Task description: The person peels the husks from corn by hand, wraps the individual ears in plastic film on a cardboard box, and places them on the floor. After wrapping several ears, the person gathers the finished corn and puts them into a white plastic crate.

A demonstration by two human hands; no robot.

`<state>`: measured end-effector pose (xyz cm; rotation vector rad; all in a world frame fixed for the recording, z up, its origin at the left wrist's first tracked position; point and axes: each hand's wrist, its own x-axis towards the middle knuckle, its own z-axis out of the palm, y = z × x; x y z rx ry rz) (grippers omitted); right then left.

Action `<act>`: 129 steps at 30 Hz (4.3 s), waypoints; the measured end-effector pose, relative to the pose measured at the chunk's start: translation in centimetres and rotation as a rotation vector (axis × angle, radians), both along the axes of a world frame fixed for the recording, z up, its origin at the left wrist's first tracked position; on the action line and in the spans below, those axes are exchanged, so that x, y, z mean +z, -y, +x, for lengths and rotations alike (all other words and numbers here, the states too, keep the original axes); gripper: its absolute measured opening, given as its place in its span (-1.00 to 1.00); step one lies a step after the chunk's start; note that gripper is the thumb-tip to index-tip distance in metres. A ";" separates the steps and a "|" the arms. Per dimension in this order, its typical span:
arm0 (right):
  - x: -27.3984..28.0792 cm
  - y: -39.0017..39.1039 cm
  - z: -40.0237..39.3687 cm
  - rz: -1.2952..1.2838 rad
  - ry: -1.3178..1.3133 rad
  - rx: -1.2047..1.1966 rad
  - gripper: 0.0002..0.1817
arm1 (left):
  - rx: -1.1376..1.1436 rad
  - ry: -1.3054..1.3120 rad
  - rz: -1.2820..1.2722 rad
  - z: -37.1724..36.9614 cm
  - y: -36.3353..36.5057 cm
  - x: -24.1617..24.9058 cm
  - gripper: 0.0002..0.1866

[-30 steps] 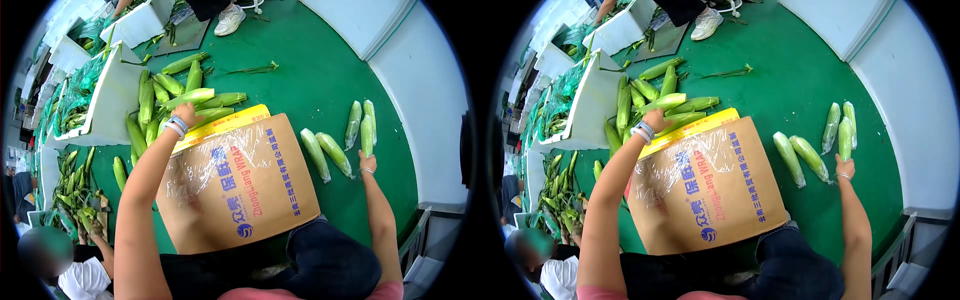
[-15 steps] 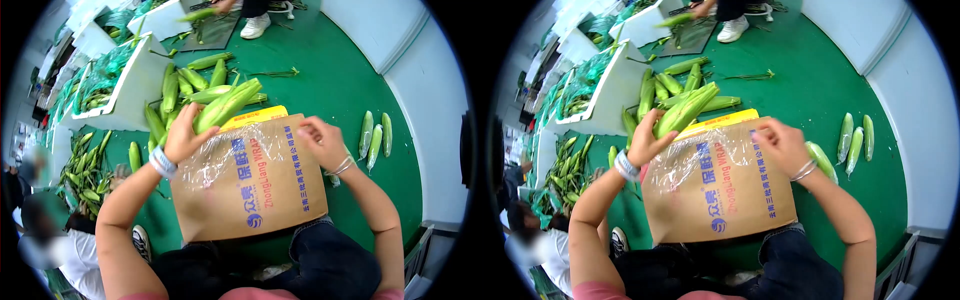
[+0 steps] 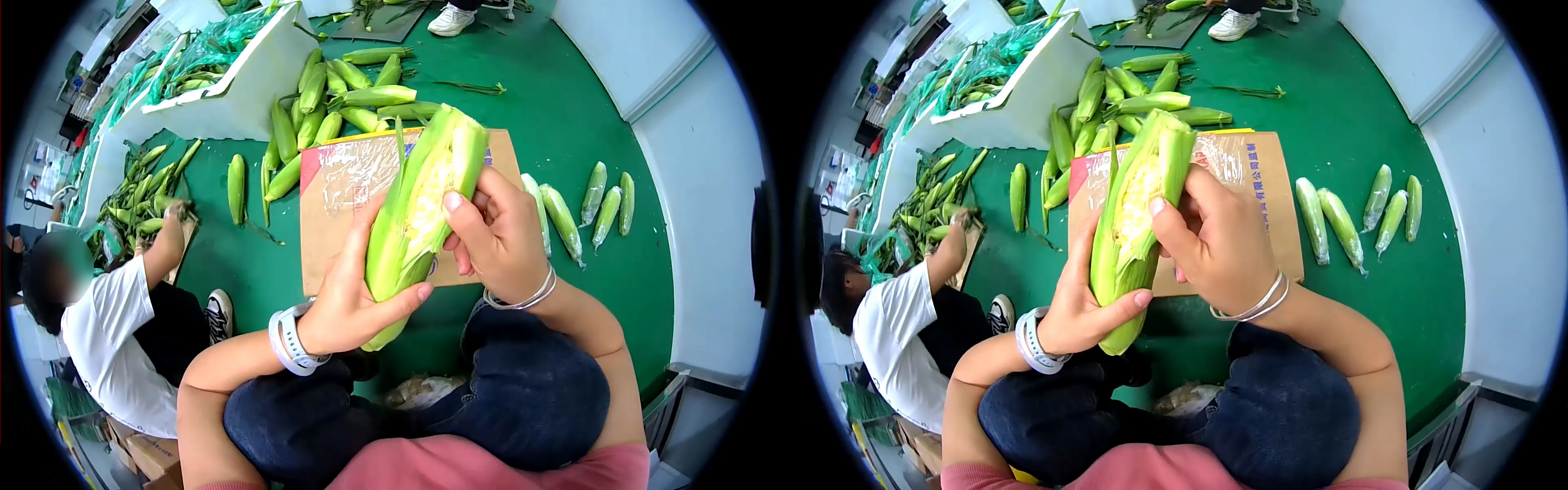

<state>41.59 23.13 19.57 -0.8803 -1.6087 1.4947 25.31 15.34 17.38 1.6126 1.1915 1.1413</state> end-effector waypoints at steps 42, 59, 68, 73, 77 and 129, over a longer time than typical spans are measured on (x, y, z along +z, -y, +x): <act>-6.1 4.1 -4.3 -0.109 0.187 0.626 -0.65 | 0.831 0.510 0.268 -8.1 6.2 2.8 -0.58; -9.4 4.4 -4.0 -0.190 0.330 0.718 -0.63 | 0.692 0.679 0.081 -7.5 5.3 2.6 -0.53; -15.6 3.5 -0.7 -0.140 0.695 0.900 -0.73 | 0.869 1.264 -0.033 -11.9 11.1 -3.4 -0.45; -17.4 3.6 0.9 -0.158 0.976 1.058 -0.71 | 1.059 1.462 0.076 -13.2 20.5 -6.0 -0.70; -17.8 3.3 0.9 -0.158 1.111 1.131 -0.67 | 1.230 1.394 0.110 -12.2 27.7 -6.5 -0.56; -15.1 6.0 -6.4 0.347 0.762 1.229 -0.59 | 0.668 1.603 -0.480 -16.8 21.2 -16.4 -0.58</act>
